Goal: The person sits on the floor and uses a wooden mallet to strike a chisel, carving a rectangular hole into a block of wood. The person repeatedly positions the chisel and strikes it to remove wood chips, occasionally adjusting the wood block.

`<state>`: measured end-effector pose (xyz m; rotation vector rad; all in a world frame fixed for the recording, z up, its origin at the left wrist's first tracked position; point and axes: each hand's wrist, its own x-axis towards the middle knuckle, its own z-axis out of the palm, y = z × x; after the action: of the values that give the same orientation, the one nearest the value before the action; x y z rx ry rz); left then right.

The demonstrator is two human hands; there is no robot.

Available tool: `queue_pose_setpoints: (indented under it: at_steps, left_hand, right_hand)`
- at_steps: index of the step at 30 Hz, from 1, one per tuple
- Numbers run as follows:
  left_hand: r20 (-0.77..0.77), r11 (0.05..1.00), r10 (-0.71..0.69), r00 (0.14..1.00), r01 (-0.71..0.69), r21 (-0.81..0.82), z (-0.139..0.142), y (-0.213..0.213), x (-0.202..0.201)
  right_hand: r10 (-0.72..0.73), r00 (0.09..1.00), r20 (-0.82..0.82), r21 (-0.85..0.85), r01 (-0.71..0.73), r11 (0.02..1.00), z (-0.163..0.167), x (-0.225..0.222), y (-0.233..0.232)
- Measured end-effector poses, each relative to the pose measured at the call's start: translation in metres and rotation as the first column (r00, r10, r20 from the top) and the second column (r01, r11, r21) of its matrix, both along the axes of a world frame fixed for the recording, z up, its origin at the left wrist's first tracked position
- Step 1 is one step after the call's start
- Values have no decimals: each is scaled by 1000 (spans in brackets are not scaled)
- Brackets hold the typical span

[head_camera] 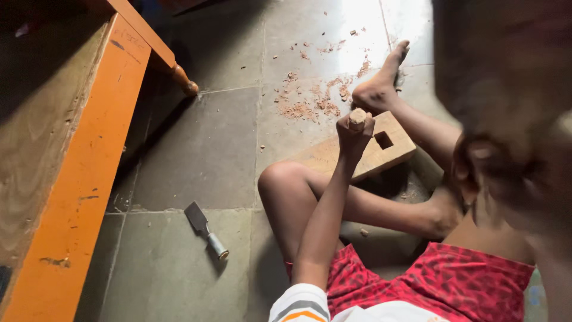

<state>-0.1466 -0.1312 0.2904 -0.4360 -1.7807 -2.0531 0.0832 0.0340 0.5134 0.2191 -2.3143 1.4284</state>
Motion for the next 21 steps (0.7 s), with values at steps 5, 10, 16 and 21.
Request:
queue_pose_setpoints:
  at_steps: [5, 10, 16, 21]
  left_hand:
    - [33, 999, -35, 999, 35, -1, -15, 3, -9]
    - [-108, 998, -32, 994, 27, -53, -25, -12, -13]
    - [66, 999, -35, 997, 35, 13, -19, 1, -15]
    - [21, 999, -24, 999, 25, -45, -21, 7, -19]
  right_hand:
    - [199, 979, 41, -300, -178, 937, -52, -12, -32]
    - [627, 646, 436, -852, 72, 518, -64, -11, -42]
    - [14, 987, 162, -242, 26, 970, -2, -13, -4]
    - [234, 968, 90, -313, -195, 930, -45, -25, -64]
